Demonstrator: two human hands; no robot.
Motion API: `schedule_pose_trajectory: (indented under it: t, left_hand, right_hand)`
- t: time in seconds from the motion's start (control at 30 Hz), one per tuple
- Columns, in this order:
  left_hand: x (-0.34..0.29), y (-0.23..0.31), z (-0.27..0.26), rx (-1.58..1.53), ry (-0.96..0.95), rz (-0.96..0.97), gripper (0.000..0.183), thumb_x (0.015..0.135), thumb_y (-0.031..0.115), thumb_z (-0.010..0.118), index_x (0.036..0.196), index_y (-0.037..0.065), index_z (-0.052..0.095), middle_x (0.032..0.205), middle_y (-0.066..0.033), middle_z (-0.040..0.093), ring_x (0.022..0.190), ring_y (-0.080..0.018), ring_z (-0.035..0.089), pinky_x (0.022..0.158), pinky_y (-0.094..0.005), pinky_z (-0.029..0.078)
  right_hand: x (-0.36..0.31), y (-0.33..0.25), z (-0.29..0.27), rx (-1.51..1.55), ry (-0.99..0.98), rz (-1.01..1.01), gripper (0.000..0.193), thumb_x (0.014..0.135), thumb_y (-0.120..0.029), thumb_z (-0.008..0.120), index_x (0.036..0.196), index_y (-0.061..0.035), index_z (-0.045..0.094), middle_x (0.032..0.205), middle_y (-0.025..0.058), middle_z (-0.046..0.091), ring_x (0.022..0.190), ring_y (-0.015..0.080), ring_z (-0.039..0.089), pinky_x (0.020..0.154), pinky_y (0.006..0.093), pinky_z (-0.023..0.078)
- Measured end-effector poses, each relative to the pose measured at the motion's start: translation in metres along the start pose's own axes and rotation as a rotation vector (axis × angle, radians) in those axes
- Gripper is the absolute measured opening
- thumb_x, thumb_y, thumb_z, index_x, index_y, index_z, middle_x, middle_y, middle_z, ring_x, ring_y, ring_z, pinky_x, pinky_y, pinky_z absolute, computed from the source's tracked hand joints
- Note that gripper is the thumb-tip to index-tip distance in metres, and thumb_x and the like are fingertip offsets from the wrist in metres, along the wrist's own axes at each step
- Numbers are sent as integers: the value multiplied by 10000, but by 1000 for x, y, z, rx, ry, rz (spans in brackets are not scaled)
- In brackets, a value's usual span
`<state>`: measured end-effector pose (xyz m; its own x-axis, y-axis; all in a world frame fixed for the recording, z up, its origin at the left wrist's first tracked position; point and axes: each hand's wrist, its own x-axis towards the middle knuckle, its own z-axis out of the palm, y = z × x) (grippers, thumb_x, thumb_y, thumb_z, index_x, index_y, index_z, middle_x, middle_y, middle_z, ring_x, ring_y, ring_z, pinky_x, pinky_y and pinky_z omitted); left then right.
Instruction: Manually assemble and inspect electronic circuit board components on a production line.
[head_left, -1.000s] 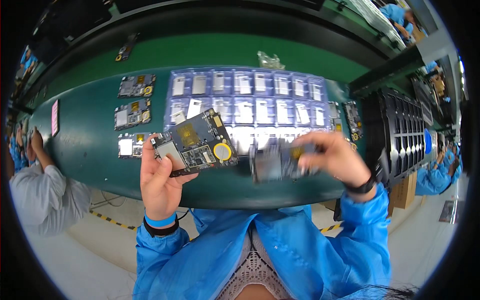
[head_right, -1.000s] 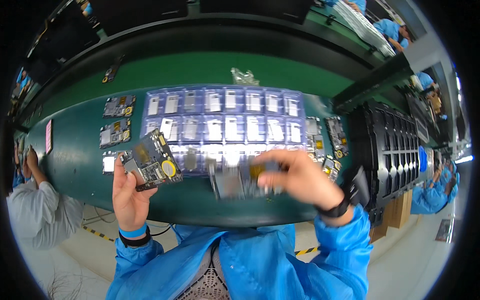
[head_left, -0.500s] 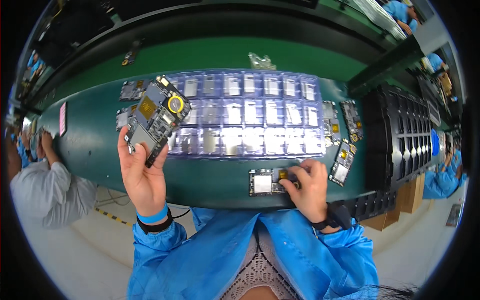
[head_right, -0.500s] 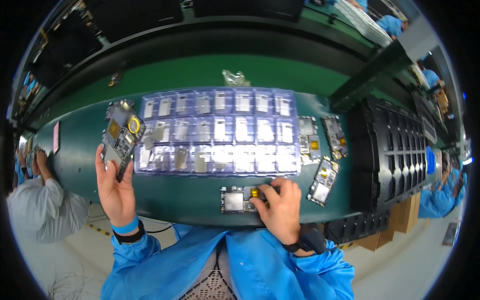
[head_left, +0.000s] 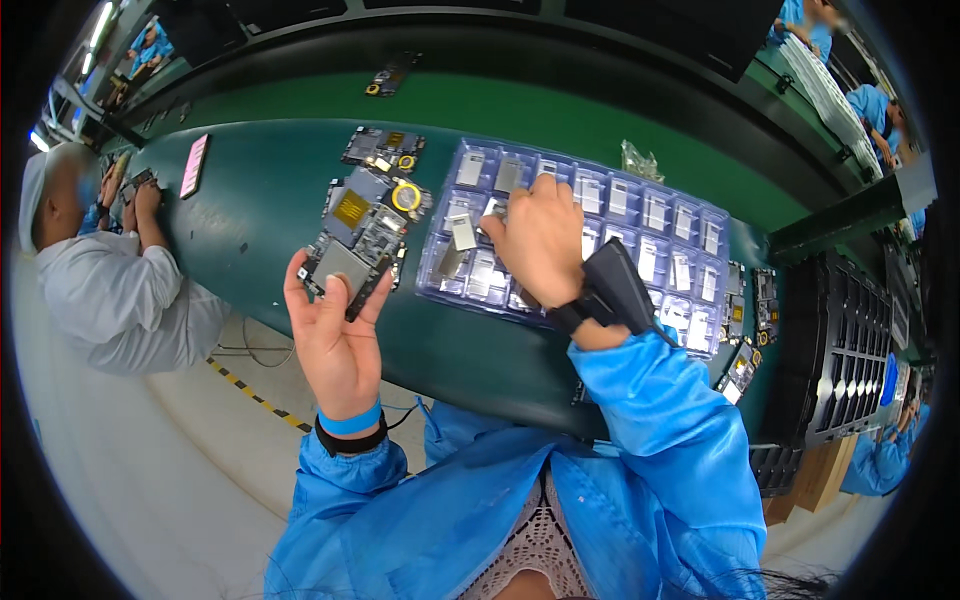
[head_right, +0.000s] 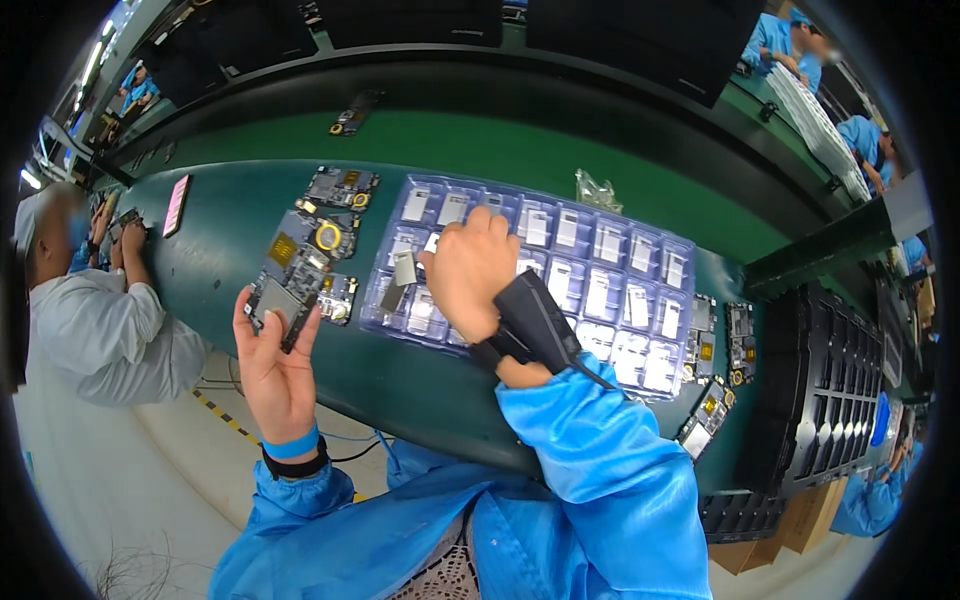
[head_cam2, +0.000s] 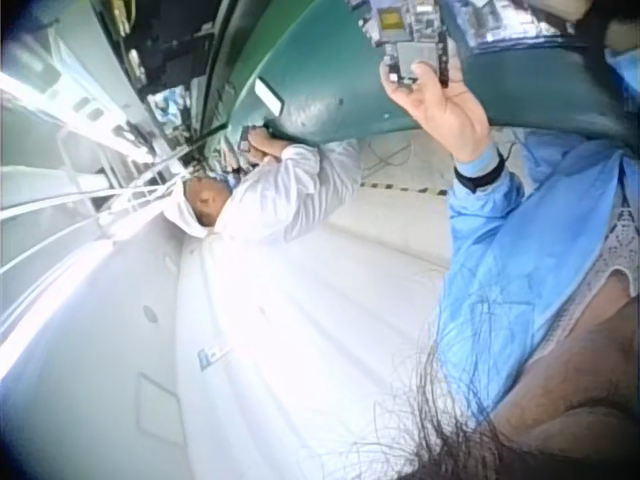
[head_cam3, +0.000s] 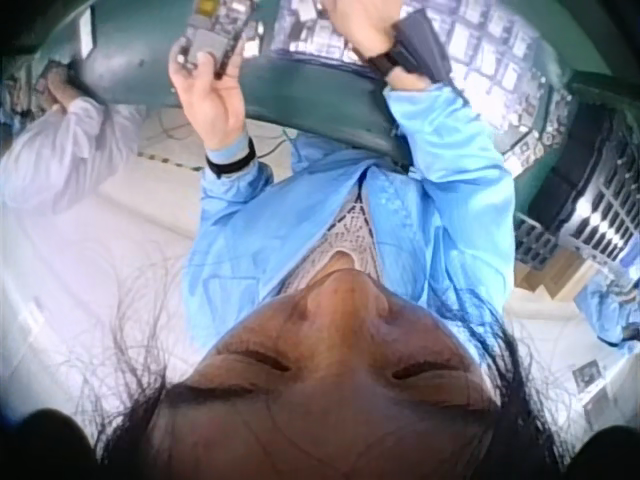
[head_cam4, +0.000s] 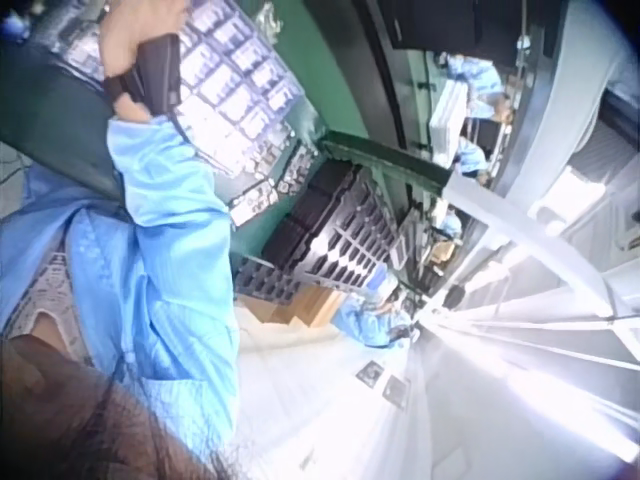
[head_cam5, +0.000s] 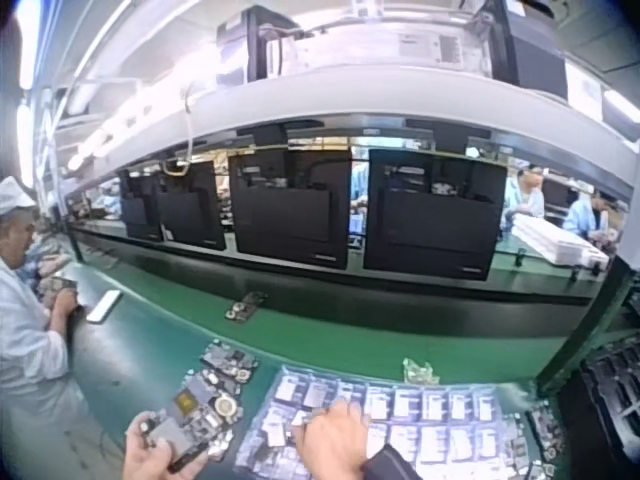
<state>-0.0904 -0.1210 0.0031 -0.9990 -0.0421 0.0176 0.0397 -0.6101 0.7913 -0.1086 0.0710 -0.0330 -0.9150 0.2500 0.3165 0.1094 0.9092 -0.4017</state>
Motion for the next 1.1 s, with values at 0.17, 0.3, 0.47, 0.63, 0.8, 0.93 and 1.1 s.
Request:
schedule_pose_trajectory:
  t: [0.17, 0.3, 0.47, 0.63, 0.8, 0.93, 1.1]
  left_hand:
    - [-7, 1, -2, 56, -54, -92, 398, 879, 34, 445, 1243, 103, 300, 1107, -120, 492, 1017, -258, 535, 857, -466, 477]
    - [-11, -3, 5, 93, -174, -220, 398, 886, 34, 422, 1245, 105, 266, 1147, -166, 474, 1010, -302, 544, 819, -465, 501]
    - [-20, -13, 13, 109, -351, -443, 408, 871, -11, 421, 1227, 107, 261, 1151, -173, 474, 1018, -301, 544, 831, -468, 494]
    - [-28, -37, 31, 102, -575, -484, 442, 844, -54, 438, 1221, 96, 261, 1136, -166, 477, 1023, -285, 540, 844, -467, 485]
    - [-46, -50, 67, -31, -454, -527, 457, 844, -40, 448, 1239, 95, 260, 1136, -143, 476, 1018, -278, 539, 849, -454, 485]
    - [-65, -87, 77, -133, -344, -443, 448, 856, -2, 483, 1242, 99, 279, 1160, -122, 466, 1021, -238, 528, 871, -409, 450]
    - [-92, -102, 76, 230, -535, -361, 278, 925, 148, 416, 1168, 25, 362, 1085, -106, 505, 1047, -205, 494, 874, -372, 419]
  right_hand:
    - [6, -10, 17, -96, -53, 111, 297, 664, -301, 696, 740, -17, 652, 850, 145, 541, 847, 312, 514, 686, 401, 436]
    - [5, 11, 16, 292, -40, 229, 192, 694, -208, 662, 738, -28, 611, 777, 154, 562, 814, 298, 544, 708, 389, 445]
    - [-12, 36, -73, 1019, -140, 464, 69, 828, -97, 553, 853, -34, 542, 750, 61, 567, 589, 112, 518, 510, 220, 430]
    - [-62, 52, -128, 950, -131, 316, 182, 841, -57, 537, 1011, -17, 589, 757, -5, 544, 635, 53, 476, 562, 190, 409]
    - [-93, 85, -127, 1456, -6, 642, 141, 863, -152, 546, 906, -19, 564, 840, 30, 587, 767, 112, 544, 704, 252, 446]
    - [-116, 54, -116, 1652, -84, 661, 87, 874, -127, 531, 919, -55, 548, 869, 3, 567, 837, 89, 522, 729, 249, 442]
    - [-115, 64, -109, 1441, 66, 534, 75, 872, -113, 535, 921, -56, 529, 794, -47, 513, 717, 30, 455, 629, 180, 380]
